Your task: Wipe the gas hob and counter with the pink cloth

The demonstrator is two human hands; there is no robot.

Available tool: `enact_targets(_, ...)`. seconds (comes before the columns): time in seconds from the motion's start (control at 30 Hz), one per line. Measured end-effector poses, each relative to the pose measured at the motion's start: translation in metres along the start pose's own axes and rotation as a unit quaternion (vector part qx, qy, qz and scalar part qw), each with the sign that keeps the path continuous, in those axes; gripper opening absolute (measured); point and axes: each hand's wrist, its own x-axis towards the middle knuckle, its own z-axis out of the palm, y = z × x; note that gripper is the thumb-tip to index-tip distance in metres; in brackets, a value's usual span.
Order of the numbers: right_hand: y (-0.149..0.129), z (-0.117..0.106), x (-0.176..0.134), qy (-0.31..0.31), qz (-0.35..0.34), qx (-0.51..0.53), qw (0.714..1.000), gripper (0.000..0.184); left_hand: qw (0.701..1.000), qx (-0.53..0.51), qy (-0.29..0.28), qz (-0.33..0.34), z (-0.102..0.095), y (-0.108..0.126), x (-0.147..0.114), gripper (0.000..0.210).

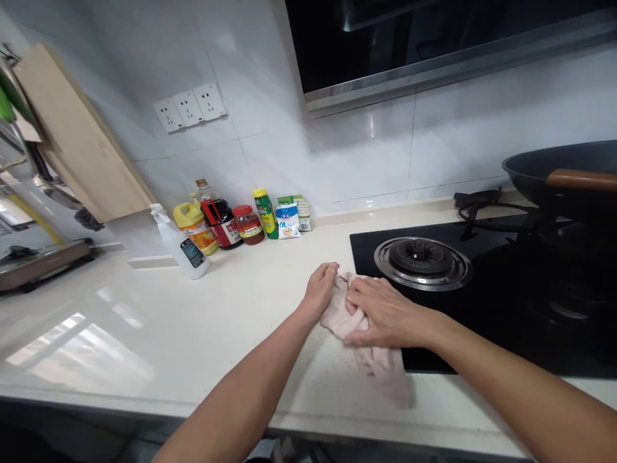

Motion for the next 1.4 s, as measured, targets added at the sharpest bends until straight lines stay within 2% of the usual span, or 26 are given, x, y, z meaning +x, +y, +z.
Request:
enact_targets(0.07,0.008,-0.001,0.006,0.007,0.032,-0.001,0.999,0.033,1.0,0.007,-0.003,-0.002,0.0,0.001,-0.002,0.04)
enact_targets(0.17,0.031,-0.002,0.015,0.017,0.118,-0.032,0.992,0.026,1.0,0.023,-0.006,0.007,0.0,0.004,-0.005,0.04)
enact_targets(0.27,0.055,-0.004,0.017,0.034,0.203,-0.068,0.976,0.035,0.998,0.05,-0.017,0.02,-0.002,0.005,-0.007,0.039)
enact_targets(0.37,0.066,-0.009,0.014,0.039,0.23,-0.079,0.969,0.047,0.995,0.087,-0.04,0.035,-0.003,0.006,-0.008,0.035)
enact_targets(0.5,0.061,-0.023,0.004,-0.032,0.191,-0.082,0.978,0.046,0.986,0.139,-0.074,0.045,-0.001,0.007,-0.011,0.03)
enact_targets(0.63,0.041,-0.037,-0.008,-0.119,0.071,0.013,0.99,0.045,0.966,0.235,-0.102,0.045,0.0,0.007,-0.011,0.036)
enact_targets(0.8,0.005,-0.036,-0.014,-0.205,-0.068,0.125,0.968,0.045,0.962,0.246,-0.108,0.04,-0.002,0.007,-0.01,0.037)
enact_targets(0.9,0.002,-0.032,-0.011,-0.223,-0.077,0.153,0.96,0.038,0.961,0.247,-0.114,0.047,-0.002,0.009,-0.011,0.036)
enact_targets(0.97,0.012,-0.03,-0.008,-0.208,-0.057,0.153,0.964,0.038,0.96,0.251,-0.114,0.048,-0.002,0.011,-0.012,0.035)
enact_targets(1.03,0.028,-0.028,-0.004,-0.168,-0.016,0.139,0.976,0.04,0.96,0.253,-0.11,0.046,-0.001,0.013,-0.014,0.036)
enact_targets(1.1,0.043,-0.023,-0.001,-0.107,0.055,0.099,0.988,0.041,0.961,0.248,-0.108,0.047,-0.001,0.014,-0.014,0.037)
enact_targets(1.2,0.053,-0.012,0.001,-0.02,0.157,0.01,0.987,0.044,0.963,0.24,-0.108,0.053,0.0,0.015,-0.015,0.038)
enact_targets(1.27,0.052,-0.004,0.0,-0.005,0.158,-0.032,0.987,0.048,0.964,0.238,-0.105,0.05,0.0,0.013,-0.015,0.039)
enact_targets(1.4,0.045,0.008,-0.004,-0.023,0.082,-0.062,0.994,0.058,0.967,0.231,-0.096,0.048,-0.001,0.013,-0.019,0.046)
